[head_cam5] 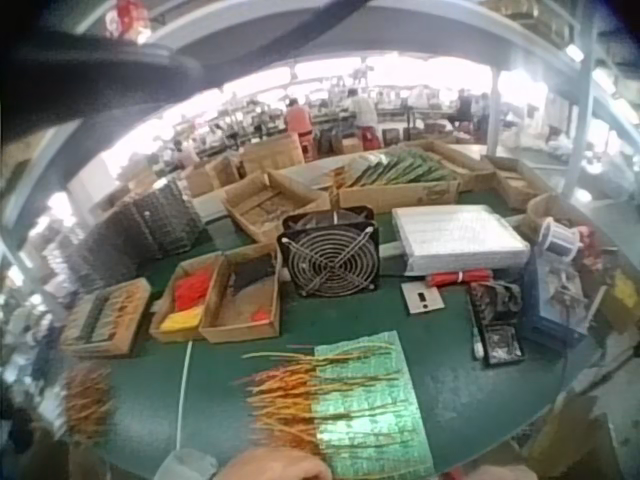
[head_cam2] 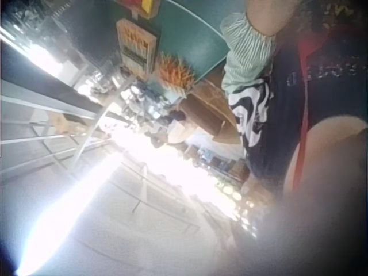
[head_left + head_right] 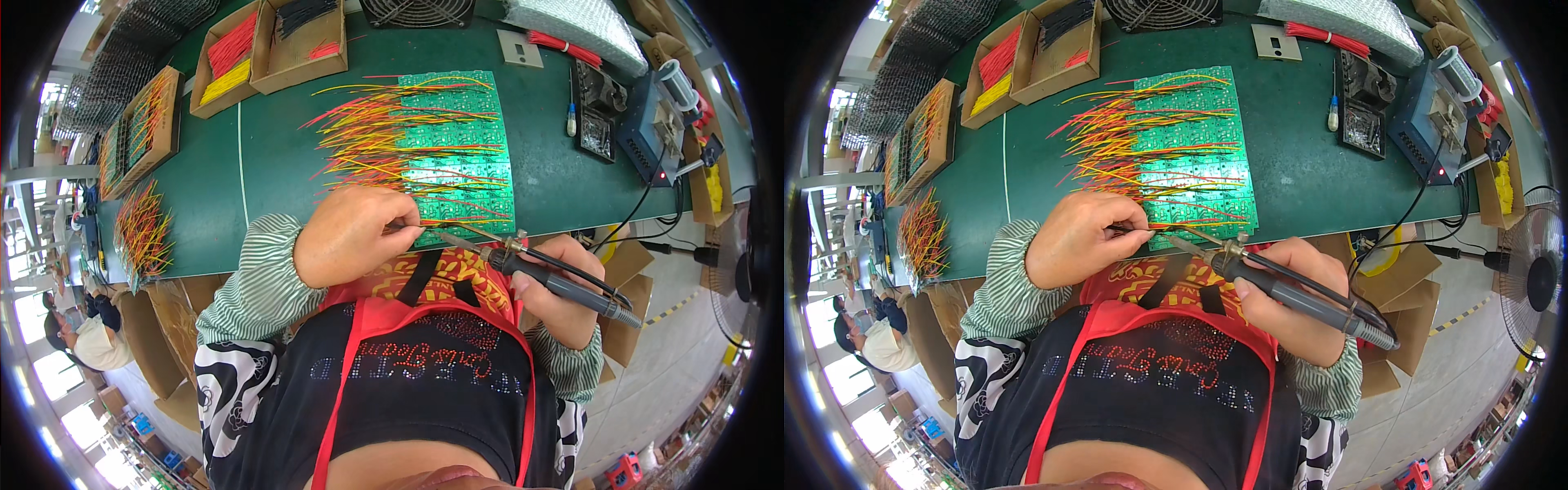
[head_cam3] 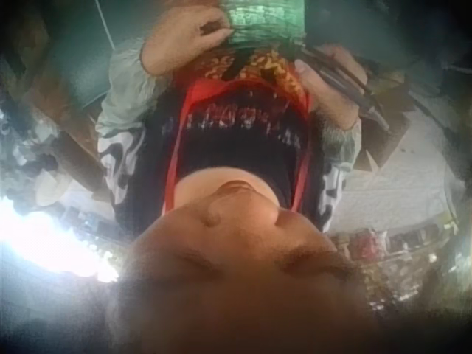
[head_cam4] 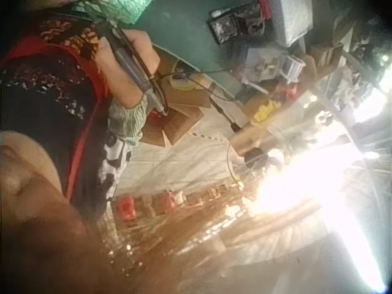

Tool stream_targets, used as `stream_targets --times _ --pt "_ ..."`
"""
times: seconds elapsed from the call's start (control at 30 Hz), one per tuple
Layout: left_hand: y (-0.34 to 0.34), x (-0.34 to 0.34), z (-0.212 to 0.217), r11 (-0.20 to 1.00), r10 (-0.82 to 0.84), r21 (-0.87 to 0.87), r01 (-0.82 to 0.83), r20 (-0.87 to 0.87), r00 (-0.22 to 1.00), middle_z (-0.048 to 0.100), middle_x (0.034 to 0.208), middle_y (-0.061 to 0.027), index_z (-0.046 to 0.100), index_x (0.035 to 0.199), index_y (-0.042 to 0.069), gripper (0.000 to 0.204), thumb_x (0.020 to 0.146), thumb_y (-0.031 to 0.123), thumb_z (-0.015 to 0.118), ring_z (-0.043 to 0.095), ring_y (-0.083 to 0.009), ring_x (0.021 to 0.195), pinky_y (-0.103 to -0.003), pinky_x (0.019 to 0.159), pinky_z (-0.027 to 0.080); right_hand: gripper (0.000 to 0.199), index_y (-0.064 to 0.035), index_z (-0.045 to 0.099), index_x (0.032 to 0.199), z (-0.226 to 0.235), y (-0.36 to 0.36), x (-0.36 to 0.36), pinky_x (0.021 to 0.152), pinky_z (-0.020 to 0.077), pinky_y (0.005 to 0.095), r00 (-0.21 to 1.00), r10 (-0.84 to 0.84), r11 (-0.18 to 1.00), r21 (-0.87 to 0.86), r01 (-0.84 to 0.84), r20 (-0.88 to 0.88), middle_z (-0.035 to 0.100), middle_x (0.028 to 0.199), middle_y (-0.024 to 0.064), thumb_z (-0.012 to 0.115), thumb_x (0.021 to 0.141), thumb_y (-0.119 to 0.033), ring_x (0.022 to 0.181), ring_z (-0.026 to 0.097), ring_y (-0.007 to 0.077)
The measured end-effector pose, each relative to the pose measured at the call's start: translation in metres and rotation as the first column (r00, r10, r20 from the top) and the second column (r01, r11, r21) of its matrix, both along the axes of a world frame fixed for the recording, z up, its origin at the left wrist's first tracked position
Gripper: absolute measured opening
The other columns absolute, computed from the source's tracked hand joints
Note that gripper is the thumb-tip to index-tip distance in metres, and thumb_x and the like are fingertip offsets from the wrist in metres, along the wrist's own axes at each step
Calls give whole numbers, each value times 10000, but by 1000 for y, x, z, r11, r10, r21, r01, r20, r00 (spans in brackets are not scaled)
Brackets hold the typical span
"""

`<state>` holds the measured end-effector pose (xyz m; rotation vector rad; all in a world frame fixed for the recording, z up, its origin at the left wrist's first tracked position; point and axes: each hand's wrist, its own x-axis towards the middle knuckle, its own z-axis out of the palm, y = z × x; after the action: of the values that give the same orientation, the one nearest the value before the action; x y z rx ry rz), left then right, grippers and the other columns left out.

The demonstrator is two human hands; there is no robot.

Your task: The person solders multiple colored wires onto green circuit boards with a soldering iron at a factory workstation.

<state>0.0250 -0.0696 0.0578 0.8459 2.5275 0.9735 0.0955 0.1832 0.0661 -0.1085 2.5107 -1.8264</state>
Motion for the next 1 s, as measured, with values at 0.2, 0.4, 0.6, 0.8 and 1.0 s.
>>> stream_targets --times 0.2,0.4,0.6,0.8,1.0 --pt "0 0 1 1000 -2 -13 2 8 1000 621 699 -84 598 762 32 119 769 139 651 594 -241 636 -336 559 462 192 6 609 798 2 4 2 554 461 228 998 -42 998 -43 44 39 618 674 55 716 667 -84 582 574 91" --pt "0 1 2 1000 1 0 -1 5 1000 617 699 -89 607 772 29 104 770 125 649 598 -246 648 -338 569 462 203 4 614 802 0 11 8 562 459 227 990 -93 990 -93 102 105 621 696 53 719 659 -94 598 571 90" --pt "-28 -6 31 983 90 -124 -138 -333 939 608 740 -103 618 797 20 77 773 89 640 595 -243 652 -326 569 457 211 12 608 806 -1 16 14 575 456 223 983 -126 981 -133 144 135 616 693 43 713 655 -90 612 557 79" --pt "-7 3 37 984 170 18 -177 -387 906 595 753 -102 609 799 12 65 751 44 639 588 -250 662 -320 587 464 213 17 599 802 3 18 16 583 448 219 975 -144 979 -117 165 170 609 702 37 709 653 -90 621 535 70" --pt "23 5 5 999 8 34 -3 -157 988 574 719 -89 588 763 26 103 756 111 647 573 -250 664 -348 586 454 202 14 600 794 0 19 17 586 446 221 975 -175 973 -126 193 140 608 702 41 702 649 -84 634 533 71"
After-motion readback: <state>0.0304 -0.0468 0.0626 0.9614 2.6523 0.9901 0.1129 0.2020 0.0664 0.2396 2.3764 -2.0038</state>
